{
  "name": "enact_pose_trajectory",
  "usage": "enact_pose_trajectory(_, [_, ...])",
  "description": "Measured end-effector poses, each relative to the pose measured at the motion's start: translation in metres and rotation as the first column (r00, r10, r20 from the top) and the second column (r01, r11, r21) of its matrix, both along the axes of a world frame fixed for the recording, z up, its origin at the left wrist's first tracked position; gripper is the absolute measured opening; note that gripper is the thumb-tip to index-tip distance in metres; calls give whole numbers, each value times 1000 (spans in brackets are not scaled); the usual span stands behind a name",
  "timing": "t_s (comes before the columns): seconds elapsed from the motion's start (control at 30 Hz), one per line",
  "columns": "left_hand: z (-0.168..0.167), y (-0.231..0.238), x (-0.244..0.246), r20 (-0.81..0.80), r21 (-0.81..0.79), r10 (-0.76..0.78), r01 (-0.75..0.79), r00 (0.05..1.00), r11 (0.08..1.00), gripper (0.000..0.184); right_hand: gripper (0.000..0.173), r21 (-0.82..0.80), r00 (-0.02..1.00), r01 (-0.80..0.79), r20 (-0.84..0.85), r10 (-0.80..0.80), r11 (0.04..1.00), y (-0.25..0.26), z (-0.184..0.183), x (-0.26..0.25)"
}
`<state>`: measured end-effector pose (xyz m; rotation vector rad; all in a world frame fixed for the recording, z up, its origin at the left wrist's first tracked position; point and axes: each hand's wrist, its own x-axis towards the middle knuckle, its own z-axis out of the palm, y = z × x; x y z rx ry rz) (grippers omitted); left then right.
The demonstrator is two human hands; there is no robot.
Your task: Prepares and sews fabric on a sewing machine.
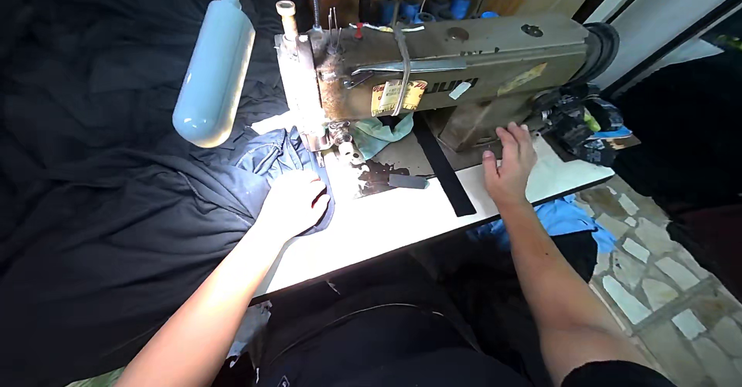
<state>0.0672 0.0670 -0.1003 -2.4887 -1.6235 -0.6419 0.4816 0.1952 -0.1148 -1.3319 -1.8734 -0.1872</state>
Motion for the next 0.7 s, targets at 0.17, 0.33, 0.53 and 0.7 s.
enact_pose_trajectory(0.17, [5,12,-4,10,-43,25,-25,1000,999,33,49,24,999,-16,-43,17,1000,0,-4,-2])
enact_pose_trajectory(0.33, [5,25,-8,-11,-173,126,-126,992,977,35,47,31,998,-12,-54,14,999,0,-3,-2])
enact_pose_trajectory(0.53, [5,38,-10,14,-184,203,-197,979,963,30,43,36,999,-3,-45,5,999,0,-3,-2])
enact_pose_trajectory(0.7, [8,35,-10,26,-95,139,-136,990,986,29,34,-313,994,38,105,-5,949,-7,13,1])
